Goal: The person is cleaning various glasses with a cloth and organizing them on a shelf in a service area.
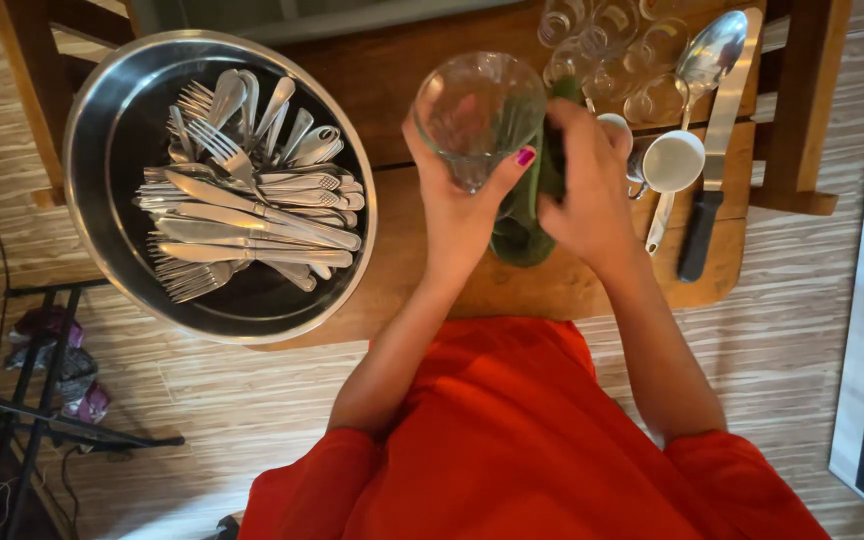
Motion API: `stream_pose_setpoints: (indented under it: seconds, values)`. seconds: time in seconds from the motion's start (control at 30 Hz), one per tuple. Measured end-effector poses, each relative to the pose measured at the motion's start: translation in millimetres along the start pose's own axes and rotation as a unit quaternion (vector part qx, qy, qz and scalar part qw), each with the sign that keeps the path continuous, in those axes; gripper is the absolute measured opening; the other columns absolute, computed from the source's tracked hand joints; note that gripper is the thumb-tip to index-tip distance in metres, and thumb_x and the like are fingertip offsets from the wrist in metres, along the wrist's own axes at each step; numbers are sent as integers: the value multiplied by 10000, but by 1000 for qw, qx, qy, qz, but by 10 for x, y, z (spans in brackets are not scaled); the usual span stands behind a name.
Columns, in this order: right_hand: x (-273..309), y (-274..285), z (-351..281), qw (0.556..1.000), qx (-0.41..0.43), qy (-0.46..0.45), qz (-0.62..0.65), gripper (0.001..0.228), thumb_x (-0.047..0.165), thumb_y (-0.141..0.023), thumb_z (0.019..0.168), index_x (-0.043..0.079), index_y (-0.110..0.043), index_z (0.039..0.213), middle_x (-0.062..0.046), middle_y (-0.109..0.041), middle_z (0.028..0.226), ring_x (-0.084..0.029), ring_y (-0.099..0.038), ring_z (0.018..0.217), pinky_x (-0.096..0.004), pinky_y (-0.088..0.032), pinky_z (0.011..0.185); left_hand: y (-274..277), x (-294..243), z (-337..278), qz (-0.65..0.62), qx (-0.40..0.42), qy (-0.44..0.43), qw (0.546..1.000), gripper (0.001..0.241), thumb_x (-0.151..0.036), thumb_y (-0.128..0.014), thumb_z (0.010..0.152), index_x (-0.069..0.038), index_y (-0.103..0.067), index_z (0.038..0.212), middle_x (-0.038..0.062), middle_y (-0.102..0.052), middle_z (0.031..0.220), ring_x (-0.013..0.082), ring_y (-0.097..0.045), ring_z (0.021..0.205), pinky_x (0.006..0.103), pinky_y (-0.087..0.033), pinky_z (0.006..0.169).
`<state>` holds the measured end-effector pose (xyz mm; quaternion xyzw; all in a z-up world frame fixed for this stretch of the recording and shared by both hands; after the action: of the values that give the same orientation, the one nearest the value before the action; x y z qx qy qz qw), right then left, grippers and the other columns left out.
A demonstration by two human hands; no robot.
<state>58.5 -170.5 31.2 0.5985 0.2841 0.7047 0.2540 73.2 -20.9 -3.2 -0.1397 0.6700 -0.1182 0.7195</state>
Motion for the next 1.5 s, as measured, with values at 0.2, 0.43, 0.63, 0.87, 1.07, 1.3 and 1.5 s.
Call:
stream_pose_setpoints:
  seconds: [0.2, 0.43, 0.63, 0.87, 1.07, 1.3, 1.5]
  values:
    - [217, -85, -105, 975, -17, 3, 221, 665, 188, -534, 1081, -9, -265, 1657, -199, -324, 1729, -317, -285, 1599, -404, -199, 1376, -4, 111, -61, 23, -31, 16, 999, 875, -10, -792, 944, -60, -228, 1610, 137, -418, 1523, 248, -468, 1416, 407, -434, 1254]
    - [-34, -226, 76, 936, -98, -71, 330, 567, 283, -365, 1181, -15, -316, 1660, -148, -347, 1741, -244, -329, 1588, -377, -220, 1374, 4, 194, -179, -1, -37, 60, 997, 833, -26, -756, 934, -76, -246, 1591, 180, -499, 1428, 226, -563, 1233, 385, -524, 1079]
    - [177, -96, -61, 916, -126, -87, 370, 490, 254, -464, 1198, 10, -454, 1623, -163, -477, 1640, -261, -453, 1525, -365, -308, 1321, -31, 258, -131, -71, -63, 77, 993, 788, -68, -734, 961, -87, -269, 1596, 158, -517, 1421, 212, -573, 1255, 349, -504, 1091]
    - [497, -221, -73, 999, -22, 33, 1, 616, 268, -451, 1170, 28, -232, 1693, -140, -142, 1758, -323, -204, 1630, -432, -213, 1330, 106, 82, 200, -75, -60, 53, 994, 543, -194, -642, 1062, -120, -422, 1553, 71, -552, 1433, 157, -546, 1292, 311, -440, 1134]
    - [-151, -299, 82, 964, -53, -63, 254, 609, 376, -398, 1185, -4, -203, 1619, -189, -286, 1685, -316, -313, 1582, -390, -243, 1331, 133, 388, 91, -117, -65, 136, 982, 424, -330, -531, 1160, 17, -526, 1403, 107, -619, 1292, 178, -590, 1172, 339, -482, 1039]
    - [-399, -172, 212, 957, -81, -137, 243, 545, 364, -363, 1178, -10, -412, 1571, -194, -544, 1572, -301, -523, 1455, -371, -355, 1241, -7, 378, 33, 75, 3, 107, 991, 533, -397, -420, 1152, 7, -533, 1481, 129, -617, 1394, 203, -544, 1274, 350, -405, 1145]
    - [179, -142, 50, 989, -5, -11, 147, 653, 231, -556, 1103, -11, -256, 1630, -243, -494, 1574, -367, -497, 1462, -440, -383, 1236, 67, 336, 23, 81, -60, 20, 995, 558, -295, -496, 1139, -61, -271, 1592, 154, -392, 1591, 210, -402, 1447, 323, -302, 1223]
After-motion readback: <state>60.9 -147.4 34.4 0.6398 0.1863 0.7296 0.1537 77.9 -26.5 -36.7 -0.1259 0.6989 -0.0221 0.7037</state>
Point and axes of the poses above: each hand's wrist, its own z-axis towards the middle knuckle, its own y-axis out of the back of the hand, x = y × z, the point moved 8 cm from there along z, towards the middle knuckle
